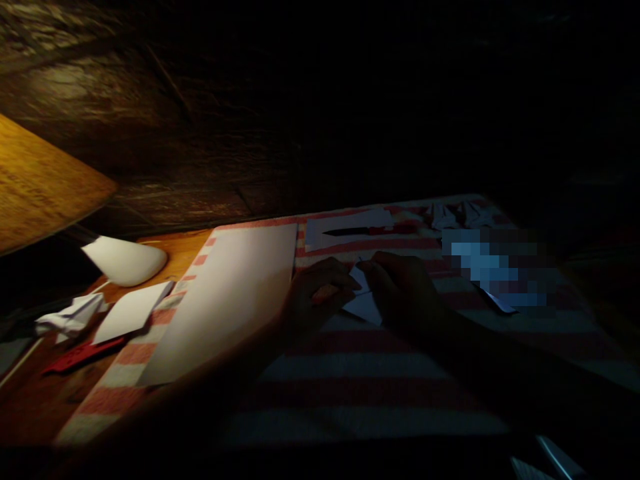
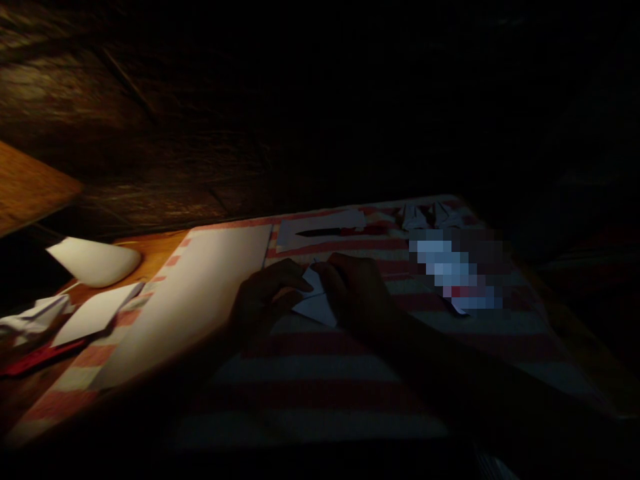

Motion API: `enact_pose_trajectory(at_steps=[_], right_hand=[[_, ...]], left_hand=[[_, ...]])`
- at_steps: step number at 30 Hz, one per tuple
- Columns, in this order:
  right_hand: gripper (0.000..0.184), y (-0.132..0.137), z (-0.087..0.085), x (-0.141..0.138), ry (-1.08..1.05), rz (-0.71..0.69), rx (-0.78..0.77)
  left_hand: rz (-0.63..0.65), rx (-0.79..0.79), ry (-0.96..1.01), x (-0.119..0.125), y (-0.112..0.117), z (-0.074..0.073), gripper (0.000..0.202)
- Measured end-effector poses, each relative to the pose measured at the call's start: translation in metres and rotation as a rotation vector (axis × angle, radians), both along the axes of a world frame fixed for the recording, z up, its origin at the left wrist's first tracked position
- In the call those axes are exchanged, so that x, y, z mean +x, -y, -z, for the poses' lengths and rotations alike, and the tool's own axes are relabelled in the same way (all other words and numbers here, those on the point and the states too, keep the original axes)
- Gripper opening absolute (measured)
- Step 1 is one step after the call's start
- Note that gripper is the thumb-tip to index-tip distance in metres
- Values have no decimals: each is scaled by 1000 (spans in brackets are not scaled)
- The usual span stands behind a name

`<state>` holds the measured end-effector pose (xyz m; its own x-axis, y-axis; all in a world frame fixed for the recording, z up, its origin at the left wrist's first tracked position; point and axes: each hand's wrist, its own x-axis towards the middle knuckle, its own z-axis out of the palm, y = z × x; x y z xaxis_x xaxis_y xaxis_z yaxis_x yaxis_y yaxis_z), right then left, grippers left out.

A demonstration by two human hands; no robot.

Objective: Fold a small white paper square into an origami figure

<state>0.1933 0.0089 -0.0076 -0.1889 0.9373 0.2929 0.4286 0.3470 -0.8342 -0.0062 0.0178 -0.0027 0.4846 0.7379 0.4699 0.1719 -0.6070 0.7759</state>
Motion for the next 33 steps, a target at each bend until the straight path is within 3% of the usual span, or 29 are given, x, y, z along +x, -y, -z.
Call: enact_pose_trajectory(at_steps=[7,10,13,20,33], right_hand=[[37,6,-1,-5,129,90,108],[31,8,2,-9,164,73,107],[28,8,4,-12,122,15,92],[30,9,4,-16,-108,-166,-85],[20,6,10,-14,-291,-244,-299]], left_hand=[[-171,-41,23,8,6,-4,9],[-266,-67,63,16,12,-1,9],[-280,-35,70,21,13,5,10],[-386,10,37,19,5,13,15],[-395,114,3,14,6,15,11]])
